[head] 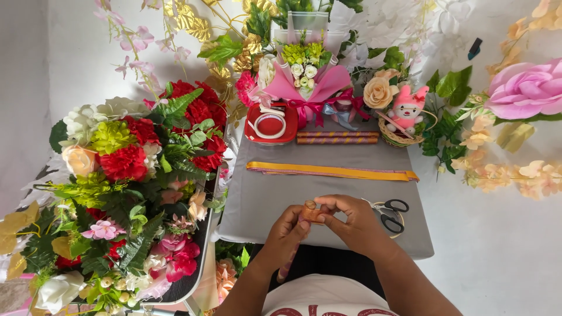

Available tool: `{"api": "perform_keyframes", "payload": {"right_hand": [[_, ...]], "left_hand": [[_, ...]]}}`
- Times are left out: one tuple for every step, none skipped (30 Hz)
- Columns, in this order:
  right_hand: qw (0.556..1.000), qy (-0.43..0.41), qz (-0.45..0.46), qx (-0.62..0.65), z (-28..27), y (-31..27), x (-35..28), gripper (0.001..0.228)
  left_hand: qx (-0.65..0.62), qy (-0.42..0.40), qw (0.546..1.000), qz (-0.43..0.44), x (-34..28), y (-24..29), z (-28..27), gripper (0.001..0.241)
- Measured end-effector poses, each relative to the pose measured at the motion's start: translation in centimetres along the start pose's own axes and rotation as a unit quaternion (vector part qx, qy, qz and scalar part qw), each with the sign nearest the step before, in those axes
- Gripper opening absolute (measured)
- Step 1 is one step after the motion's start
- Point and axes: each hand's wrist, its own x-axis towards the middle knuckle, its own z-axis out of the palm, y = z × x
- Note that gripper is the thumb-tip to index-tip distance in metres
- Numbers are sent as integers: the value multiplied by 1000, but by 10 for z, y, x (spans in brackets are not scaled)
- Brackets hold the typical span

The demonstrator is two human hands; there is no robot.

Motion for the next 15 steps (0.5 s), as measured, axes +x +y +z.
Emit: {"api": "perform_keyframes", "payload": {"right_hand": [[1000,-1,1,0,1,-2,0,34],[1000,2,11,0,1,-3,1,32],[1000,6,20,1,2,-4,2,31],[1000,5,21,0,3,-5,2,31],[1000,8,13,4,4,-6,2,30],[1000,11,5,7,5,-7,2,29],[1000,10,6,7,5,-7,2,29],[1000,1,-31,1,6,-6,2,29],[998,-7,-69,-4,6,-5,2,29],[998,-8,-67,-4,6,-6,3,29],[993,-23,-112,-14,6,-7,4,28],[987,-38,-157,-25,7,-9,5,28],[986,-40,-158,-24,7,-7,8,28],[980,-61,-184,-39,8,-6,11,30],[972,-82,-212,-54,8,-5,16,33]], "left_hand": [[-1,0,1000,-1,0,-3,-3,33],[-14,-16,1000,-12,0,-6,-6,34],[-26,-33,999,-22,1,-9,-9,35],[-27,-33,999,-23,2,-8,-8,35],[-59,-44,997,-37,3,-7,-8,33],[-91,-55,993,-51,3,-5,-9,32],[-92,-54,993,-52,3,-7,-10,32],[-112,-66,989,-66,2,-8,-12,35],[-133,-79,985,-80,1,-10,-14,39],[-134,-78,985,-81,3,-8,-15,39],[-138,-103,981,-91,4,-5,-17,42],[-141,-129,976,-101,5,-2,-19,46],[-141,-127,977,-100,5,-8,-22,46],[-132,-131,979,-84,5,-14,-25,43],[-122,-134,981,-67,5,-19,-29,43]]}}
